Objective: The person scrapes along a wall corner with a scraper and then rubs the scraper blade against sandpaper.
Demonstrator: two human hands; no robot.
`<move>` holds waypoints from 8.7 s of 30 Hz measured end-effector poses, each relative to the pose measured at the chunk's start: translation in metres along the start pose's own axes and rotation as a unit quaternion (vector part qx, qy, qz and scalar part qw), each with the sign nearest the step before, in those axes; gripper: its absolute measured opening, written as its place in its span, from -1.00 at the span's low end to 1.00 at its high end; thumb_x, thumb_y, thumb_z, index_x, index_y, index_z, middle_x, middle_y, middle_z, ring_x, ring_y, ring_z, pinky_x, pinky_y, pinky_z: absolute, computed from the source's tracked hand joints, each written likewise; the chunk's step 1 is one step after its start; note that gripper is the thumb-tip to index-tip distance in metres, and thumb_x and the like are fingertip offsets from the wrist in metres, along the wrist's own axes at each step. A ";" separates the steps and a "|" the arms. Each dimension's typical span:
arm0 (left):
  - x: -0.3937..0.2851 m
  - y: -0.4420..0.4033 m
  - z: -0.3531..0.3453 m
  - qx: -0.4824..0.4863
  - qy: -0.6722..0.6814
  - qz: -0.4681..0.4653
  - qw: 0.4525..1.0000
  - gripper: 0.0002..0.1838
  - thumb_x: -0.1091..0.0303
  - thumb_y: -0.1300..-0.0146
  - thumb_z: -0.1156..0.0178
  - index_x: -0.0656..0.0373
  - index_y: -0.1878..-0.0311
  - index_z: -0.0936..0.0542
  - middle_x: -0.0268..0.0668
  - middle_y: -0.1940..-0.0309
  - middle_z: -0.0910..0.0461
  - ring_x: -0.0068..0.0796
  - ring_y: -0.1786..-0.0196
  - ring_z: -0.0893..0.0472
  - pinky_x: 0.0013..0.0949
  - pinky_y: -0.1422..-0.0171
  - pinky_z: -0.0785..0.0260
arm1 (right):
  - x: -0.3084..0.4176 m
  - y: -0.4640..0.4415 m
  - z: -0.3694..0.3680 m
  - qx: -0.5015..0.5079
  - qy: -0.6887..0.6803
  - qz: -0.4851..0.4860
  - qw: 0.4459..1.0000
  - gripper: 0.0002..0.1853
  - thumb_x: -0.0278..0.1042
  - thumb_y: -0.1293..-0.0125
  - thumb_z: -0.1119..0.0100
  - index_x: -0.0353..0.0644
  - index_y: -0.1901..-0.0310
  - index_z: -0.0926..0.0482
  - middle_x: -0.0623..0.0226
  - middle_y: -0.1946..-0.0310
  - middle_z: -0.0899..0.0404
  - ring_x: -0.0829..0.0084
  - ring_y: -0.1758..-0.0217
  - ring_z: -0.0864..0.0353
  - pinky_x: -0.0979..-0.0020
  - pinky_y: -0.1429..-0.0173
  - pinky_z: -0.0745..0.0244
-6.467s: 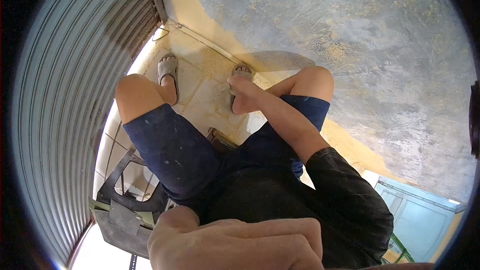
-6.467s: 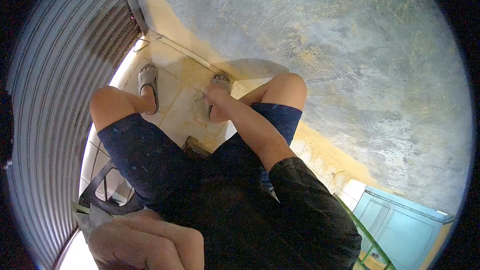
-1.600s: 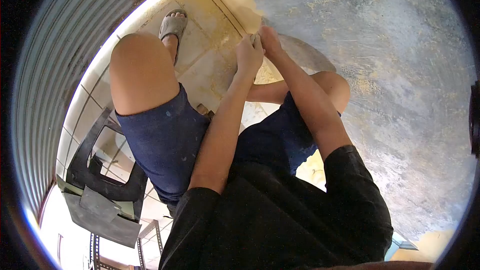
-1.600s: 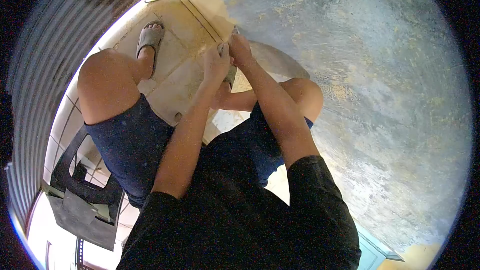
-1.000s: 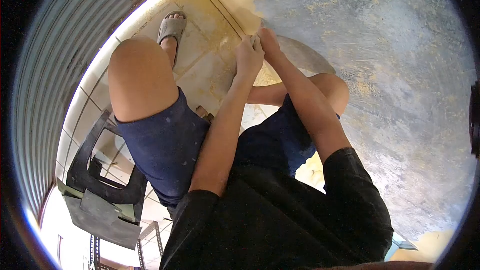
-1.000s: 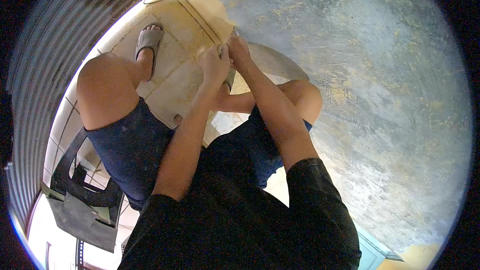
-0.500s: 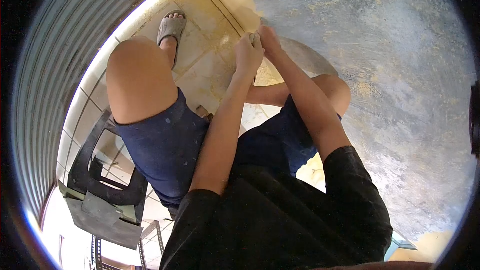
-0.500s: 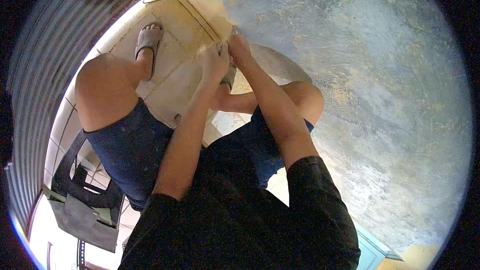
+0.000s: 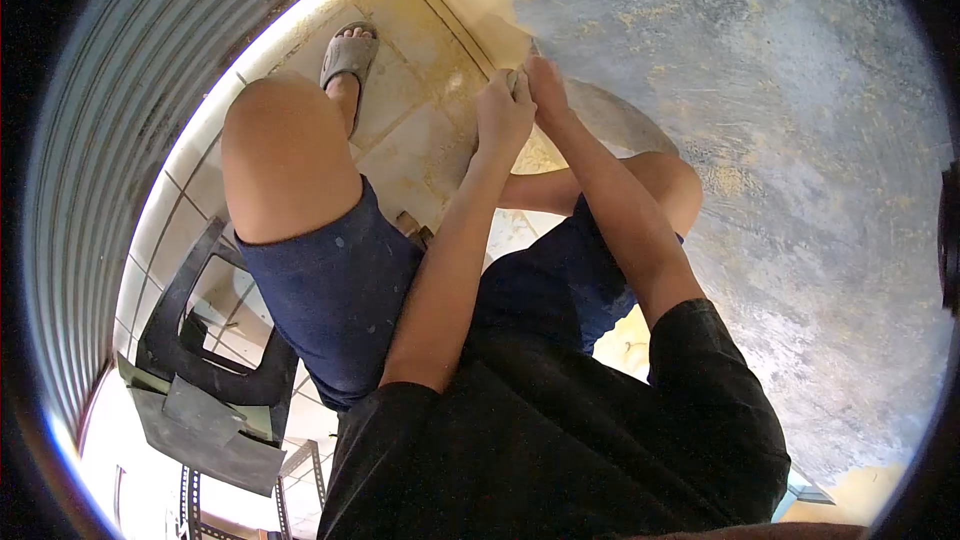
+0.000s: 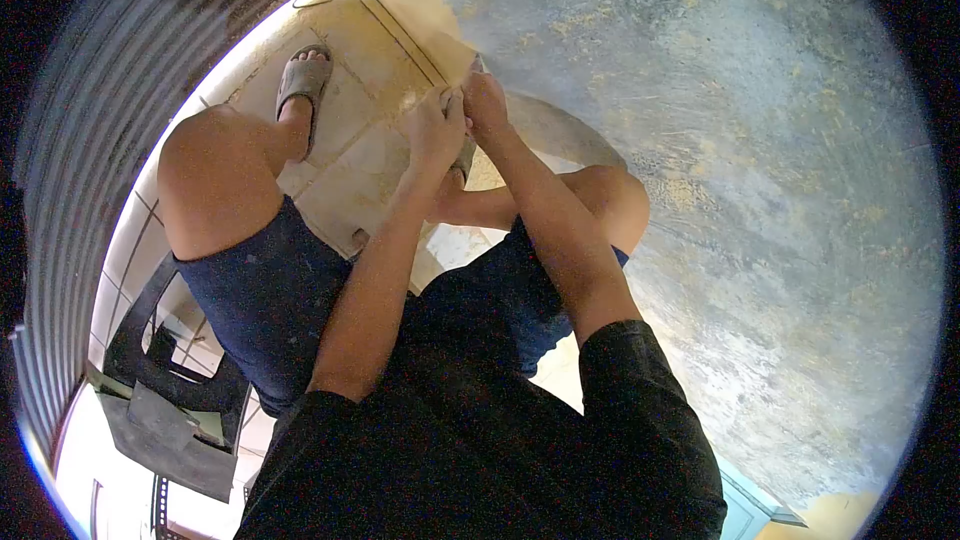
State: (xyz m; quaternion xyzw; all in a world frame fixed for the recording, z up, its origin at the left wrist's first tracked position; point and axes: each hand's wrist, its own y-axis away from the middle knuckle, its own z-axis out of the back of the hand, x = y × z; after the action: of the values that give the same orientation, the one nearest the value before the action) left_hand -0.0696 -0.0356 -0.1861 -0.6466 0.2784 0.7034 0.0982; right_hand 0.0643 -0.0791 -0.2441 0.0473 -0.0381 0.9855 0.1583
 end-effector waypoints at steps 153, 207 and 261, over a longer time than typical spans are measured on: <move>0.016 -0.029 0.010 0.006 -0.071 -0.041 0.997 -0.66 0.23 -0.32 -0.09 0.37 0.13 -0.63 0.10 0.33 -0.63 0.06 0.21 -0.65 -0.11 0.10 -0.45 | 0.010 -0.021 -0.003 0.081 0.030 -0.066 0.994 -0.93 -0.47 -0.02 -0.24 -0.27 0.45 -0.63 0.02 0.54 -0.59 0.07 0.34 -0.68 0.21 0.25 -0.59; 0.038 -0.028 0.002 0.045 -0.040 0.027 0.998 -0.72 0.32 -0.34 -0.04 0.40 0.13 -0.57 0.22 0.27 -0.61 0.22 0.11 -0.60 0.02 0.01 -0.43 | -0.012 -0.017 -0.042 0.110 -0.011 -0.088 0.990 -0.71 -0.28 -0.14 -0.14 -0.44 0.38 -0.57 -0.19 0.49 -0.57 -0.16 0.33 -0.62 -0.01 0.26 -0.53; 0.030 -0.018 -0.007 0.001 -0.051 -0.009 0.999 -0.74 0.36 -0.36 -0.01 0.41 0.15 -0.54 0.24 0.28 -0.59 0.24 0.12 -0.59 0.00 0.03 -0.42 | -0.011 -0.005 -0.032 0.107 -0.017 -0.063 0.992 -0.68 -0.19 -0.07 -0.18 -0.36 0.56 -0.57 -0.17 0.51 -0.56 -0.16 0.34 -0.62 0.01 0.26 -0.53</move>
State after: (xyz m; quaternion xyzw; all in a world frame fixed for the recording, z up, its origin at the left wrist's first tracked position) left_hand -0.0597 -0.0312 -0.2199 -0.6126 0.2676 0.7340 0.1194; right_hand 0.0734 -0.0753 -0.2766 0.0830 0.0679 0.9710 0.2137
